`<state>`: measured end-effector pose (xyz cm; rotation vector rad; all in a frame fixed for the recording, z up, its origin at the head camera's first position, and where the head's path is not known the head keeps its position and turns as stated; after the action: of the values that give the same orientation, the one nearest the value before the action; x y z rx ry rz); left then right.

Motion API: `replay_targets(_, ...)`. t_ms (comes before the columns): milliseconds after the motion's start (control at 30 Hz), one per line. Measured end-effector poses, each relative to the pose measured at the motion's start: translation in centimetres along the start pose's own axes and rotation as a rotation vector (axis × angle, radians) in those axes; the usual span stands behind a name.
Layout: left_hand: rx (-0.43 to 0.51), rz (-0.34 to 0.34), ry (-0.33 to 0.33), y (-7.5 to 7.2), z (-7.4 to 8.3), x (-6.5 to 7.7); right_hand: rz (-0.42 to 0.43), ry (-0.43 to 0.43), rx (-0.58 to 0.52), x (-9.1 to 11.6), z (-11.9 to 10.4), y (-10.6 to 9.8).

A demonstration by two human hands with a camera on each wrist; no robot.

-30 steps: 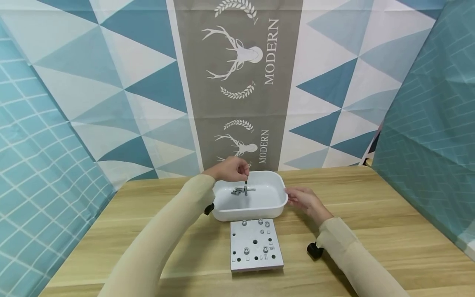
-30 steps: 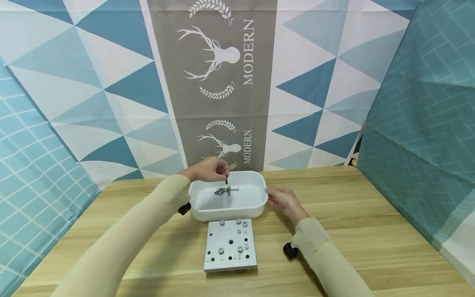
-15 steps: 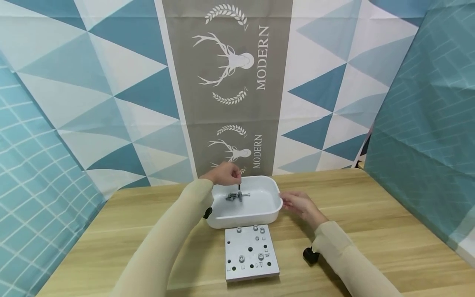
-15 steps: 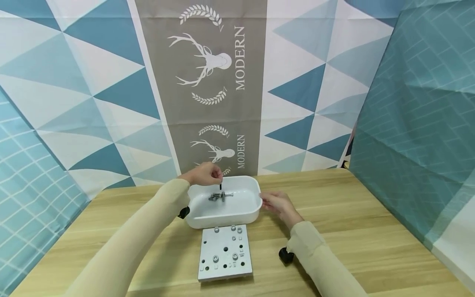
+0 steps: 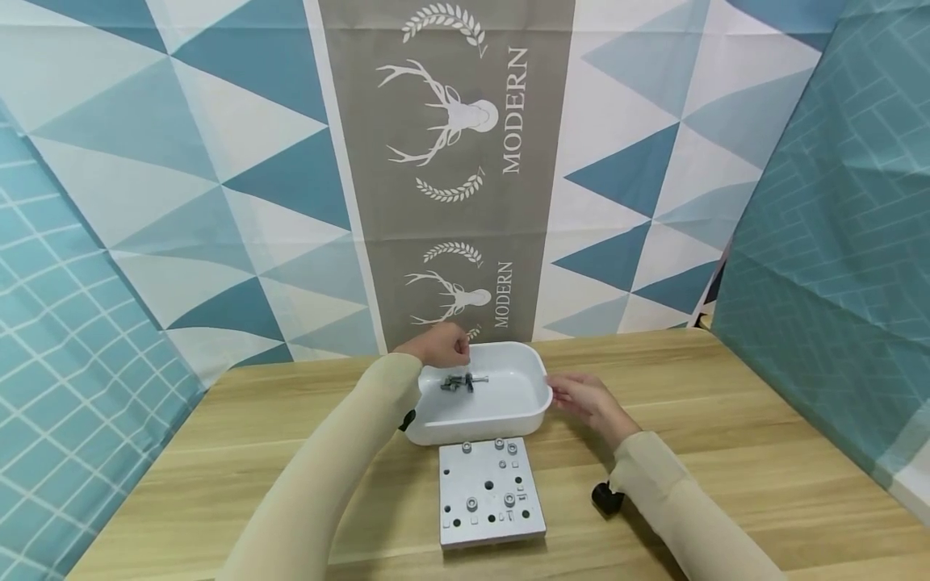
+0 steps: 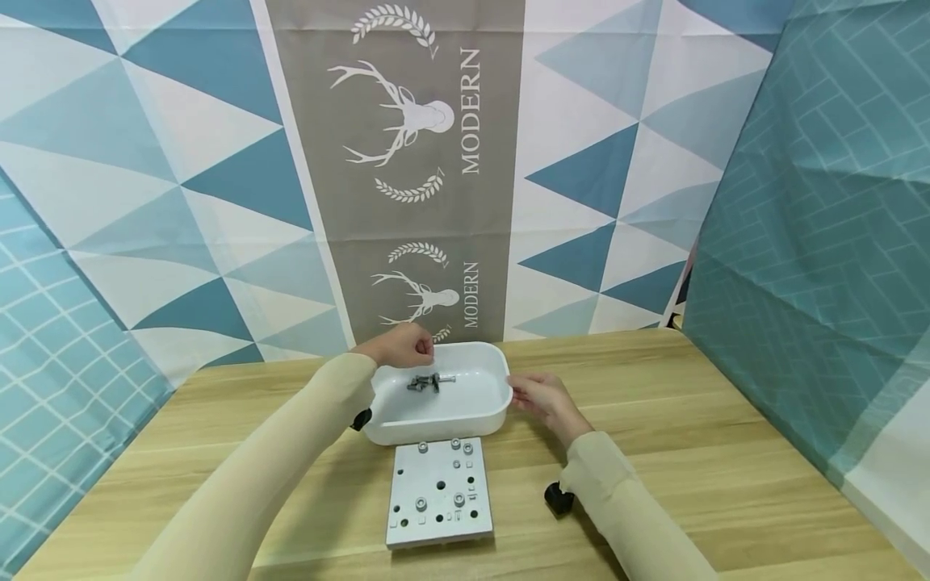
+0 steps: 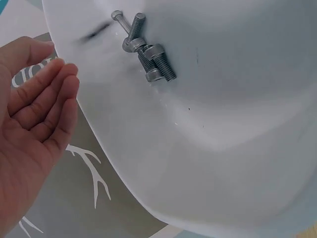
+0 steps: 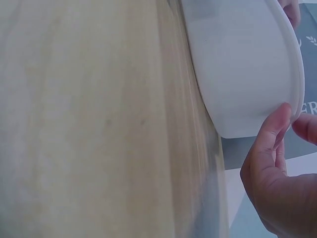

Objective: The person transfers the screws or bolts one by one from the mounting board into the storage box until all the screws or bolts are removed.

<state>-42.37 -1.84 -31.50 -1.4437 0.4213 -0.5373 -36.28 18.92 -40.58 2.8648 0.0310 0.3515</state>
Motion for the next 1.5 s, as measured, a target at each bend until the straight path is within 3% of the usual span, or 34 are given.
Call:
replay_targets(133,0.0,0.001,-0.009,0.0,0.1,0.0,0.016,0.009,0.013,0.1,0.0,-0.2)
replay_targets(400,-0.007,0.006,0.067,-0.1,2.4,0.9,0.032,0.018,-0.001,0.2,-0.1,-0.2)
replay_targets(767,0.0,0.018,0.22,-0.4,6.5,3.8,0.02,0.021,0.005,0.4,-0.5,0.0)
replay_targets(1100,0.032,0.008,0.267,0.2,8.4,5.7,-0.007,0.009,-0.008,0.5,-0.6,0.2)
replay_targets(1500,0.078,0.014,0.352,1.7,10.8,9.2,-0.002,0.011,-0.012,0.7,-0.4,0.3)
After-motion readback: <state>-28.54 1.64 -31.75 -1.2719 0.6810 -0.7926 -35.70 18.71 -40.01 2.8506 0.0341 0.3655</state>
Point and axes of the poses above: each hand's wrist, its own x-axis away from the middle knuckle, its own y-axis out of the palm, z = x × y, the point moved 9 cm from there along -x, towards the middle knuckle, and after that the axes turned 14 degrees about -x, right-handed, at the moved point
